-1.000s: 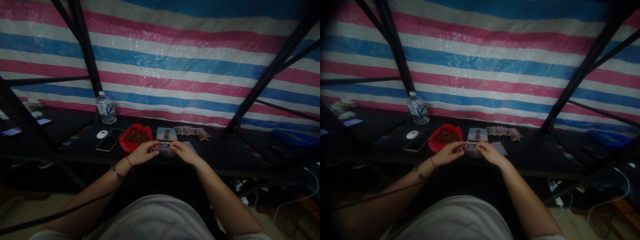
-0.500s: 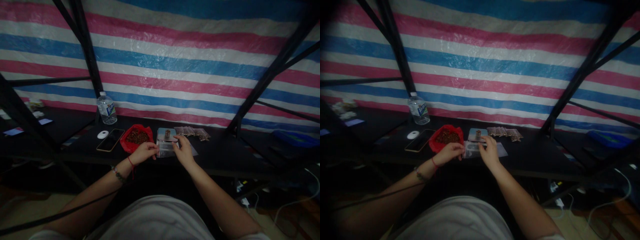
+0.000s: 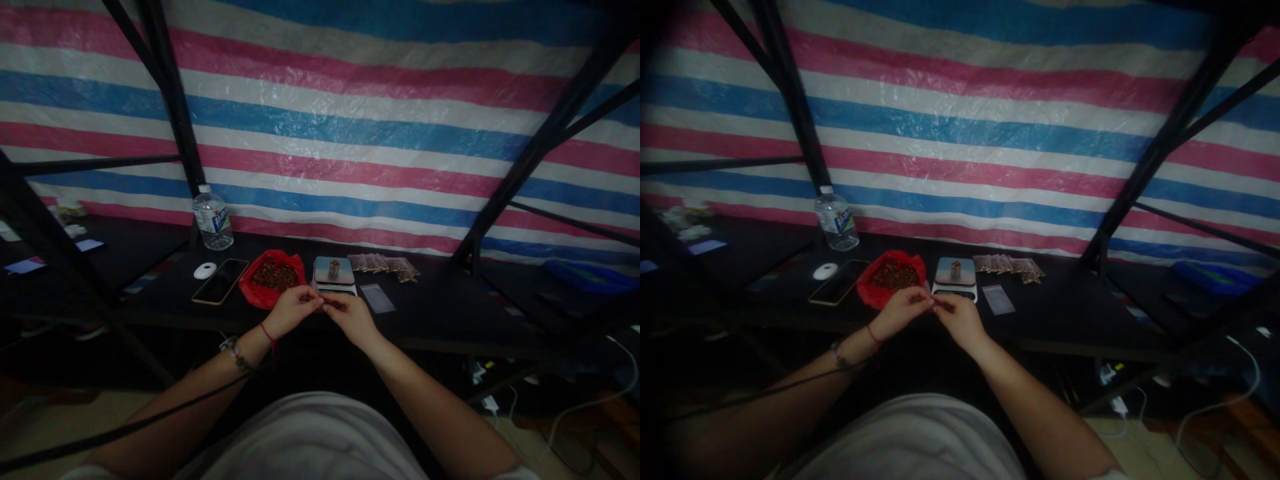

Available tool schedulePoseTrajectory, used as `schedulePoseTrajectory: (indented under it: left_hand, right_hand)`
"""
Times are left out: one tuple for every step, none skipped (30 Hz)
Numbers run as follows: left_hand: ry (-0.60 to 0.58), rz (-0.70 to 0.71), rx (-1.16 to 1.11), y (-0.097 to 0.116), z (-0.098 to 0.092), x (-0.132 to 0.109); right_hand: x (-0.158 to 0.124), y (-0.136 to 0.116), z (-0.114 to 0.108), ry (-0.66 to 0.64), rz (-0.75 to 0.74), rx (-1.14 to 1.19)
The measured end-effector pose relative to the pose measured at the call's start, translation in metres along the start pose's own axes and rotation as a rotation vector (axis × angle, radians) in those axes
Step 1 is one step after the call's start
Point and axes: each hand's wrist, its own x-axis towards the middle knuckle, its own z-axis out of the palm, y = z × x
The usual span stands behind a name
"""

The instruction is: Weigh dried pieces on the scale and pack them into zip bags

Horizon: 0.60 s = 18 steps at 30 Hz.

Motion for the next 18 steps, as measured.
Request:
schedulePoseTrajectory:
  left_hand:
    - [0.009, 0.011, 0.008, 0.0, 0.0, 0.0]
    - [0.01, 0.02, 0.01, 0.0, 0.0, -0.001]
    - [0.006, 0.029, 0.002, 0.0, 0.0, -0.001]
    - [0.002, 0.036, -0.013, 0.0, 0.0, -0.001]
    - [0.0, 0.04, -0.032, 0.0, 0.001, -0.001]
    - [-0.002, 0.04, -0.047, -0.001, 0.001, -0.001]
    - [0.0, 0.037, -0.053, -0.001, 0.001, -0.001]
    - [0.003, 0.029, -0.052, -0.001, 0.001, -0.001]
    - [0.006, 0.018, -0.047, -0.001, 0.001, -0.001]
    - [0.004, 0.008, -0.041, -0.001, 0.001, -0.001]
    - [0.002, 0.0, -0.034, -0.001, 0.001, -0.001]
    - [0.003, -0.006, -0.023, -0.001, 0.001, 0.0]
    - [0.006, -0.008, -0.007, -0.001, 0.001, 0.0]
    - [0.012, -0.007, 0.013, -0.001, 0.001, 0.0]
    - [0.02, -0.006, 0.034, -0.002, 0.001, 0.0]
    - [0.027, -0.007, 0.051, -0.002, 0.002, 0.0]
    - [0.031, -0.012, 0.058, -0.003, 0.002, 0.0]
    - [0.03, -0.022, 0.053, -0.004, 0.002, 0.0]
  right_hand:
    - [0.0, -0.001, -0.001, -0.007, 0.01, 0.033]
    - [0.001, -0.001, -0.001, -0.012, 0.019, 0.066]
    - [0.001, -0.002, -0.002, -0.014, 0.031, 0.1]
    - [0.001, -0.002, -0.002, -0.012, 0.048, 0.134]
    - [0.001, -0.002, -0.001, -0.005, 0.072, 0.167]
    - [0.001, -0.001, -0.001, 0.002, 0.098, 0.196]
    - [0.001, -0.001, -0.001, 0.007, 0.121, 0.218]
    - [0.001, 0.0, 0.0, 0.007, 0.136, 0.231]
    - [0.001, 0.002, 0.0, 0.003, 0.142, 0.236]
    - [0.001, 0.003, 0.001, -0.003, 0.14, 0.234]
    - [0.001, 0.005, 0.001, -0.014, 0.133, 0.229]
    - [0.002, 0.007, 0.002, -0.023, 0.124, 0.223]
    - [0.002, 0.009, 0.002, -0.03, 0.115, 0.215]
    - [0.003, 0.011, 0.002, -0.034, 0.109, 0.201]
    - [0.004, 0.013, 0.002, -0.035, 0.104, 0.176]
    - [0.004, 0.015, 0.002, -0.034, 0.1, 0.142]
    - [0.005, 0.016, 0.002, -0.027, 0.1, 0.103]
    - [0.005, 0.017, 0.002, -0.019, 0.104, 0.065]
